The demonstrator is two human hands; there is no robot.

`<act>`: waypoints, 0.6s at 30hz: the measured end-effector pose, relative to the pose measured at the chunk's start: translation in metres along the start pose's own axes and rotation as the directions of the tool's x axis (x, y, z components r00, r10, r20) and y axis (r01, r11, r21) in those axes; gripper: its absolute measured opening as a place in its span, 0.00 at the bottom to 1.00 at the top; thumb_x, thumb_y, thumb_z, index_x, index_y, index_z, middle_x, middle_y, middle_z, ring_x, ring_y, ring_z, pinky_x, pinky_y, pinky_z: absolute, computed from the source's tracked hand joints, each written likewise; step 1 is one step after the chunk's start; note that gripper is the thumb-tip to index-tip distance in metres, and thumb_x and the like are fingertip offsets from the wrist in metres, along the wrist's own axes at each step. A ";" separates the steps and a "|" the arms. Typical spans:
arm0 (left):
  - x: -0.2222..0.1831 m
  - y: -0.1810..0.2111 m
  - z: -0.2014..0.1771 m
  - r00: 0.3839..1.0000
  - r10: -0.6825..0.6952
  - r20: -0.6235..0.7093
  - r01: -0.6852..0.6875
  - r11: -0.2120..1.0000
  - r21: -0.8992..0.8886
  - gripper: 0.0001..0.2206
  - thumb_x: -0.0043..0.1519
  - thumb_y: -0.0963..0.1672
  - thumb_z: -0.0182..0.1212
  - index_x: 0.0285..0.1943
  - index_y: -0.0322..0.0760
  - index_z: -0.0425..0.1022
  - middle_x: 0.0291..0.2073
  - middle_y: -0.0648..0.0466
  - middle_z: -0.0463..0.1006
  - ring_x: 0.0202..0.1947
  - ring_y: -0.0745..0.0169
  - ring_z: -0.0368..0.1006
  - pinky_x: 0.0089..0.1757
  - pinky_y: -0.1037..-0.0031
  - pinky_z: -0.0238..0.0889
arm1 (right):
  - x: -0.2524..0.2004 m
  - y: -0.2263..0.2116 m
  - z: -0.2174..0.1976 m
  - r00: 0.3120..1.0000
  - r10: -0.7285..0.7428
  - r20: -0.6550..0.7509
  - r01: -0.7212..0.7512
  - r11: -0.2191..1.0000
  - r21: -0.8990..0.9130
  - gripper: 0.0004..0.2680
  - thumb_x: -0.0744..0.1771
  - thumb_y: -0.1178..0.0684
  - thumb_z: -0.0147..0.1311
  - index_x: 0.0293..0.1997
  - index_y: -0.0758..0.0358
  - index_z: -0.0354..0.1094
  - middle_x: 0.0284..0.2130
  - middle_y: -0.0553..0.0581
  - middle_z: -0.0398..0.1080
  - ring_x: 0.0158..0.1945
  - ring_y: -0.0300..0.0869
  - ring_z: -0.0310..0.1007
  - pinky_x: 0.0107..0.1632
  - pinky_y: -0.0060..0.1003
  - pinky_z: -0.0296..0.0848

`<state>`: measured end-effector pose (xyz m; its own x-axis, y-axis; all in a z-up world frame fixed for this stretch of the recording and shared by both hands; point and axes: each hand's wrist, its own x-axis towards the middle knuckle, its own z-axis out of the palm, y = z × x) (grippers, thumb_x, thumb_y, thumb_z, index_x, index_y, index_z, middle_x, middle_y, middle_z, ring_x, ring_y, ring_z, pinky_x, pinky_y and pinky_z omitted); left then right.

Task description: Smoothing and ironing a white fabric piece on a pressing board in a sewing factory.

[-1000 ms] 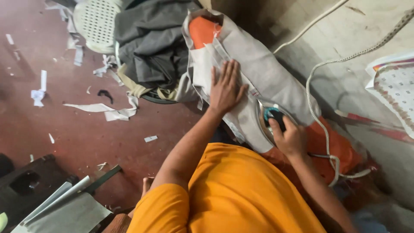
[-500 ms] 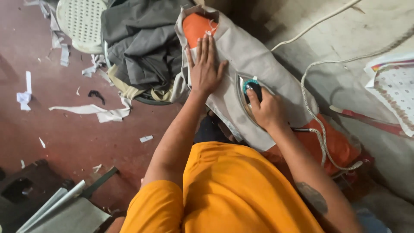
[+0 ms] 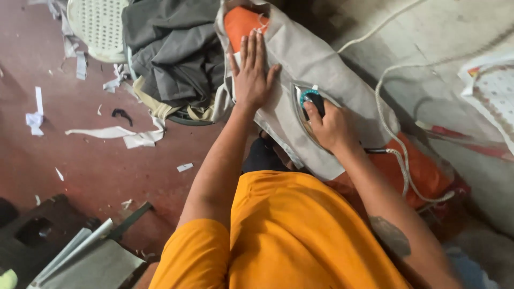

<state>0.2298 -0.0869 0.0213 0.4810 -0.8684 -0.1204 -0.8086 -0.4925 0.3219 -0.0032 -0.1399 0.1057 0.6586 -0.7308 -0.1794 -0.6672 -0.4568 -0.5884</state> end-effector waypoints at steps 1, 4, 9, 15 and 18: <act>-0.001 0.001 -0.001 1.000 -0.011 -0.011 0.011 1.000 -0.017 0.37 0.72 0.62 0.30 0.85 0.43 0.35 0.83 0.56 0.37 0.82 0.57 0.28 0.72 0.44 0.22 | -0.004 0.003 -0.002 0.996 0.059 0.067 -0.062 0.997 0.042 0.22 0.72 0.35 0.40 0.39 0.67 0.73 0.31 0.70 0.76 0.37 0.69 0.74 0.40 0.58 0.68; -0.001 0.001 -0.001 0.999 -0.025 -0.029 0.024 0.999 -0.026 0.37 0.71 0.62 0.29 0.85 0.43 0.36 0.83 0.56 0.38 0.82 0.56 0.29 0.72 0.44 0.22 | -0.028 0.022 -0.006 0.988 0.098 0.119 -0.106 0.992 0.063 0.22 0.71 0.34 0.41 0.42 0.67 0.72 0.34 0.70 0.77 0.41 0.68 0.74 0.42 0.57 0.68; -0.005 0.003 -0.004 1.000 -0.030 0.007 0.030 0.999 -0.013 0.37 0.72 0.61 0.32 0.84 0.43 0.35 0.83 0.55 0.36 0.82 0.56 0.26 0.71 0.42 0.20 | -0.025 0.025 0.001 0.997 0.034 0.068 -0.035 0.999 0.015 0.24 0.71 0.34 0.39 0.31 0.66 0.72 0.23 0.66 0.74 0.29 0.65 0.74 0.35 0.55 0.67; -0.055 0.037 0.035 0.934 0.155 -0.321 -0.228 0.952 -0.204 0.28 0.72 0.43 0.45 0.81 0.33 0.45 0.78 0.32 0.49 0.80 0.33 0.45 0.75 0.51 0.40 | -0.024 0.037 0.009 0.990 0.111 0.091 -0.114 0.993 0.031 0.26 0.71 0.31 0.37 0.34 0.70 0.70 0.31 0.75 0.73 0.38 0.72 0.71 0.39 0.61 0.65; -0.090 0.068 0.058 0.799 0.367 -0.476 -0.527 0.808 -0.263 0.22 0.65 0.42 0.44 0.68 0.29 0.69 0.59 0.37 0.74 0.64 0.38 0.70 0.66 0.54 0.59 | -0.045 0.058 0.017 0.990 0.139 0.022 -0.136 0.986 -0.094 0.25 0.71 0.27 0.42 0.32 0.63 0.69 0.24 0.68 0.75 0.37 0.63 0.79 0.37 0.56 0.74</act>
<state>0.1120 -0.0449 -0.0005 0.2491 -0.8473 0.4690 -0.8180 0.0752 0.5703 -0.0660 -0.1248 0.0663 0.5670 -0.7758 -0.2769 -0.7804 -0.3983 -0.4821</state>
